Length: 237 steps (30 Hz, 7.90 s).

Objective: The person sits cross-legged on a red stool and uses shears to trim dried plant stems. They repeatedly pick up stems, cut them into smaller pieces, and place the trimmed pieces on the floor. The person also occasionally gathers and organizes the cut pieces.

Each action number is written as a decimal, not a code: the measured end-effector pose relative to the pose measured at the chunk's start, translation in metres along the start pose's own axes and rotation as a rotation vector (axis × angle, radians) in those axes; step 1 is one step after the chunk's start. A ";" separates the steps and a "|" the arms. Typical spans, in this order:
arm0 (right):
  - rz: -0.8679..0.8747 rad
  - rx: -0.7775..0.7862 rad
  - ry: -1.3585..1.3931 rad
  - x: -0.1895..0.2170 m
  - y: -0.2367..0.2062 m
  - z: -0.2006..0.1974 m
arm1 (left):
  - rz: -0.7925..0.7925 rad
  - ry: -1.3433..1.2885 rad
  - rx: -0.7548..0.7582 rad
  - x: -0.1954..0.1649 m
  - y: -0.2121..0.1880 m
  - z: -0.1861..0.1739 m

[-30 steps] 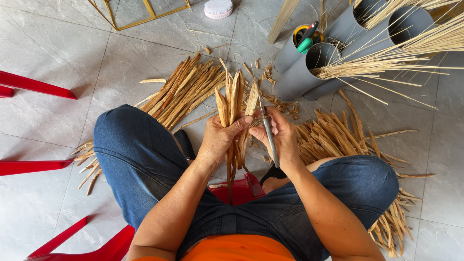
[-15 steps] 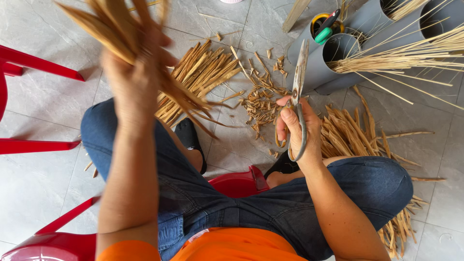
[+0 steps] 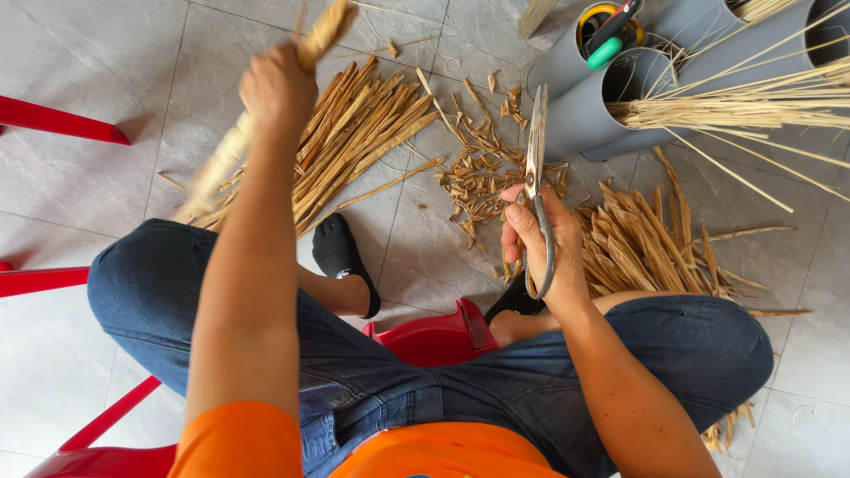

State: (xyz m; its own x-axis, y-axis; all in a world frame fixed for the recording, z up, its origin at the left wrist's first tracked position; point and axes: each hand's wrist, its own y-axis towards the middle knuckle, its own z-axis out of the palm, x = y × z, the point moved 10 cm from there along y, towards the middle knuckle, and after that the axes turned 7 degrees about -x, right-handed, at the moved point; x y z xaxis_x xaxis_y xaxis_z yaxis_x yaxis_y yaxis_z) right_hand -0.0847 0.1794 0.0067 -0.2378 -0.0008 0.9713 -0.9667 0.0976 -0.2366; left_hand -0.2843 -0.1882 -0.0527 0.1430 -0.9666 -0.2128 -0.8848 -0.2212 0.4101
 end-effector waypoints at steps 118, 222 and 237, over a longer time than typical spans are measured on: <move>-0.175 -0.291 -0.102 0.068 -0.010 -0.102 | 0.094 -0.343 0.602 -0.191 -0.170 0.157; -0.496 0.001 -0.320 0.029 -0.042 0.002 | -0.480 -1.820 0.704 -0.177 -0.218 -0.087; -0.396 -0.057 -0.280 0.018 -0.036 0.001 | -0.531 -1.851 0.709 -0.180 -0.226 -0.079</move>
State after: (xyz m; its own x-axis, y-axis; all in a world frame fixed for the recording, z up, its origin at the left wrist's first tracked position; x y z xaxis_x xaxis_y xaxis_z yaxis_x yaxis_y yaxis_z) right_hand -0.0546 0.1745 0.0328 0.1233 -0.3161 0.9407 -0.9832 0.0895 0.1590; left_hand -0.0748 0.0256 -0.0371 0.2682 0.5172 -0.8128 -0.9634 0.1421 -0.2274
